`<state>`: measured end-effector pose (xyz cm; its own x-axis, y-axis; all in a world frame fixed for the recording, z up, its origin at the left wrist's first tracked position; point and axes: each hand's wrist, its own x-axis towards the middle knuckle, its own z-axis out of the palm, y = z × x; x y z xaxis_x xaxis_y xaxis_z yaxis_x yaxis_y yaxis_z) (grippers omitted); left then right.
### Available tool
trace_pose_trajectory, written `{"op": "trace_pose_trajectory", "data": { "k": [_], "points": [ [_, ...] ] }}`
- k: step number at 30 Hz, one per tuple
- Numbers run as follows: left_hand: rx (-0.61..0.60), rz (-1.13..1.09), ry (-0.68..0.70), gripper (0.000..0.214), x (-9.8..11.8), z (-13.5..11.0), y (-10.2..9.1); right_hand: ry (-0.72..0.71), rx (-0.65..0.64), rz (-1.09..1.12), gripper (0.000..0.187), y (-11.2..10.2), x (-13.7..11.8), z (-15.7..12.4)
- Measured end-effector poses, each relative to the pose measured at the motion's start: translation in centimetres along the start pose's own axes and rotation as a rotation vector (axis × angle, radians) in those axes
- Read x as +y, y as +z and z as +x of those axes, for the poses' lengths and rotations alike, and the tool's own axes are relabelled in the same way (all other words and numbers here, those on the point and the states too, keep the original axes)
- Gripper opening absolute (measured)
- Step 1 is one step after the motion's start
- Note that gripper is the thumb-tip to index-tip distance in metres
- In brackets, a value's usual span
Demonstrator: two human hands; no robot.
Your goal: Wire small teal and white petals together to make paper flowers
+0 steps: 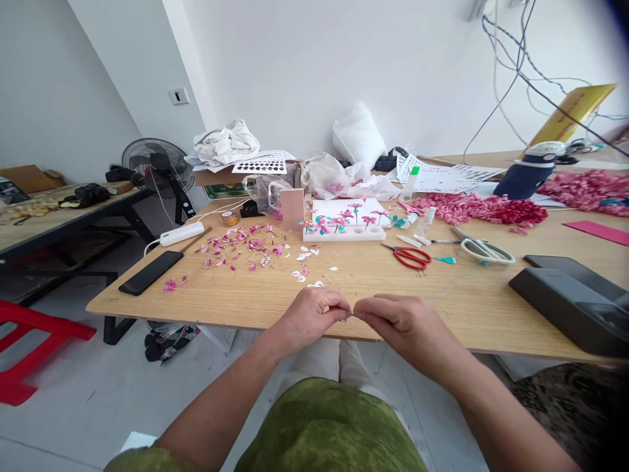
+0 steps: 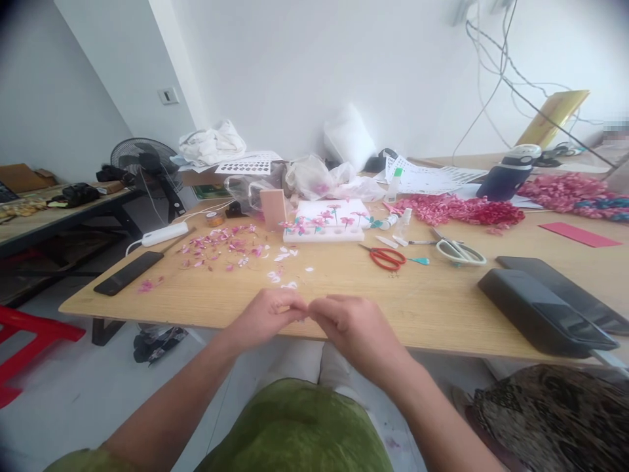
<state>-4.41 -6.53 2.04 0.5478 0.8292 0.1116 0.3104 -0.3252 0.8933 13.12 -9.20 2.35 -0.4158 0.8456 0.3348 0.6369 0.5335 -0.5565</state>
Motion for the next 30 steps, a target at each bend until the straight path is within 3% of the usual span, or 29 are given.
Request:
{"op": "trace_pose_trajectory", "data": {
  "k": [4, 7, 9, 14, 17, 20, 23, 25, 30],
  "points": [
    [-0.064, -0.279, -0.084, 0.008, 0.7, -0.3, 0.1, 0.056, -0.080, 0.300, 0.021, -0.4, 1.8, 1.3],
    [0.051, -0.484, -0.088, 0.007, 0.3, -0.1, 0.4, 0.127, 0.013, 0.474, 0.023, 1.4, 2.7, 1.3],
    [0.134, -0.521, -0.066, 0.008, -0.2, 0.2, 0.6, 0.141, 0.078, 0.463, 0.024, 2.9, 2.8, 0.8],
    [0.205, -0.282, -0.043, 0.010, -1.0, 0.7, 0.4, 0.089, 0.156, 0.092, 0.027, 4.4, 1.3, -0.7],
    [0.182, -0.047, -0.015, 0.011, -0.9, 0.8, 0.1, 0.029, 0.130, -0.080, 0.029, 3.1, 0.2, -0.9],
    [0.034, 0.100, 0.025, 0.013, -0.3, 0.7, -0.3, -0.007, 0.054, -0.129, 0.027, 1.0, -0.2, -0.3],
    [-0.124, 0.048, 0.021, 0.013, 0.7, 0.5, -0.6, 0.006, -0.059, -0.006, 0.024, -0.6, 0.7, 0.7],
    [-0.147, -0.081, -0.021, 0.010, 1.2, 0.4, -0.7, 0.045, -0.113, 0.166, 0.023, -0.7, 1.8, 1.2],
    [0.049, -0.350, -0.099, 0.006, 0.6, 0.5, -0.4, 0.158, 0.034, 0.460, 0.025, 1.9, 3.5, 0.8]
  ]
}}
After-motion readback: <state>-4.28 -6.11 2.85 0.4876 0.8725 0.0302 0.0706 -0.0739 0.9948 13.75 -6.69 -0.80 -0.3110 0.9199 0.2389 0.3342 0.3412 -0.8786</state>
